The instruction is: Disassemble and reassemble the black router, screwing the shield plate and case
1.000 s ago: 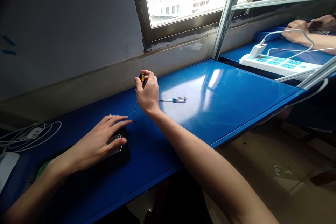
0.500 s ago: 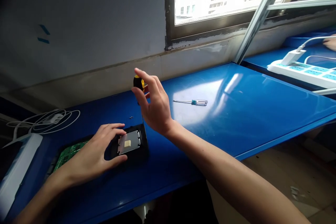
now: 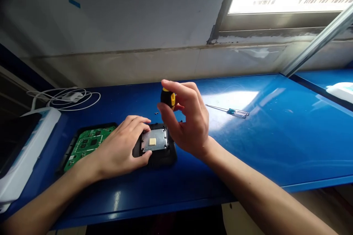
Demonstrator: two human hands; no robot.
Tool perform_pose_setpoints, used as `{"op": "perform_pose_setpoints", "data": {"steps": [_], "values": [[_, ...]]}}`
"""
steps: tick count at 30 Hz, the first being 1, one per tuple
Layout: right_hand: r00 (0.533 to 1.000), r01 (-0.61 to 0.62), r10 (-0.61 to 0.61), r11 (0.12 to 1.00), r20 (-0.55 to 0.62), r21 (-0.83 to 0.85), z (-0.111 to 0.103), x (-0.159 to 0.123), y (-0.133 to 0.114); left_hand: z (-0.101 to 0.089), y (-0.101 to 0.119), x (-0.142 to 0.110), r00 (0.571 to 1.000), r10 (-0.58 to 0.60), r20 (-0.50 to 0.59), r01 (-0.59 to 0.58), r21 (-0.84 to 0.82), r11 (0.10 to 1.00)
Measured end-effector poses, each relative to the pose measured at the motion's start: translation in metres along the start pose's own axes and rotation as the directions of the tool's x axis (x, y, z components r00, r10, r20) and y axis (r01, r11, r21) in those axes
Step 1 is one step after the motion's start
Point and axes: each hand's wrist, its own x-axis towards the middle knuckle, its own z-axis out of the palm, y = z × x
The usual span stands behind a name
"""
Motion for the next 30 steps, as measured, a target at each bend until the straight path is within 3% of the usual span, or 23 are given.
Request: {"op": "perform_pose_setpoints", "data": {"steps": [15, 30], "values": [[0.997, -0.002, 0.003, 1.0, 0.071, -0.019, -0.0012, -0.0028, -0.0037, 0.0003, -0.0034, 0.0009, 0.999, 0.041, -0.006, -0.041, -0.033, 0.999], [0.998, -0.043, 0.042, 0.999, 0.052, 0.012, 0.0002, -0.0025, -0.0094, 0.0007, -0.0041, 0.0004, 0.998, 0.062, -0.026, -0.063, -0.046, 0.997]]}}
